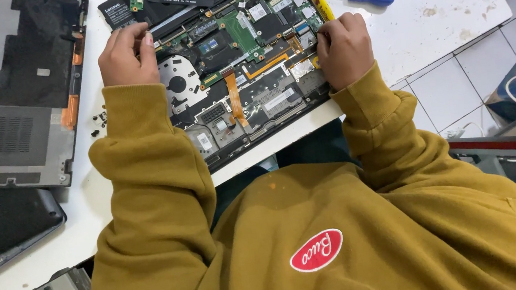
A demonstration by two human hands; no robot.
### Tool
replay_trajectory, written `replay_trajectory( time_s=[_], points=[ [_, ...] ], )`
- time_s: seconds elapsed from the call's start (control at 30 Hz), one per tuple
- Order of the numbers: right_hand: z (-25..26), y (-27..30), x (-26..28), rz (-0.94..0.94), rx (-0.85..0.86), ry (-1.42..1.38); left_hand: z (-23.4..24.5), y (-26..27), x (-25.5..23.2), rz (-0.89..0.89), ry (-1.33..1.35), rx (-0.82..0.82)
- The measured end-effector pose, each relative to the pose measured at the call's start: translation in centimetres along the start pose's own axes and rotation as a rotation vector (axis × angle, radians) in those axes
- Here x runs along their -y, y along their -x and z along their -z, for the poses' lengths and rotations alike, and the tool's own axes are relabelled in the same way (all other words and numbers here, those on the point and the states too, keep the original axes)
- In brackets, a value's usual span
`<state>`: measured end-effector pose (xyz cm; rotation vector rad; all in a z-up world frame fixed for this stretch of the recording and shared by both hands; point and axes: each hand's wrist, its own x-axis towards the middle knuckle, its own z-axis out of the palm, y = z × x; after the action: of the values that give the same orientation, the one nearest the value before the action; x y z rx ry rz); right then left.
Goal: Connecting internal ribbon cables and routing wires within a laptop chassis during a repair.
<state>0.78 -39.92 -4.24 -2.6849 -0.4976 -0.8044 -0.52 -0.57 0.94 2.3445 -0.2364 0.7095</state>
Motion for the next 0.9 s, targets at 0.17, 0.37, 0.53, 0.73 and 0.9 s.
replay_trajectory(
  time_s=[0.17,0.37,0.53,0.73,0.9],
  points=[
    [-0.5,0.2,-0.6,0.03,-0.031,-0.001,-0.4,0.0,0.8,-0.027,-0.009,-0.008],
    [-0.4,0.0,-0.5,0.033,-0.031,0.004,-0.1,0.0,0.6,-0.028,-0.004,-0.001],
    [-0.3,-0.2,-0.7,0.048,-0.03,-0.006,-0.1,0.1,0.5,-0.015,-0.009,-0.002],
    [-0.1,-0.6,-0.9,0.027,0.034,0.001,-0.2,0.1,0.7,-0.027,-0.021,0.007],
    [0.3,-0.9,-1.3,0.031,0.098,-0.056,0.0,0.0,0.5,-0.017,-0.022,0.013]
  ],
)
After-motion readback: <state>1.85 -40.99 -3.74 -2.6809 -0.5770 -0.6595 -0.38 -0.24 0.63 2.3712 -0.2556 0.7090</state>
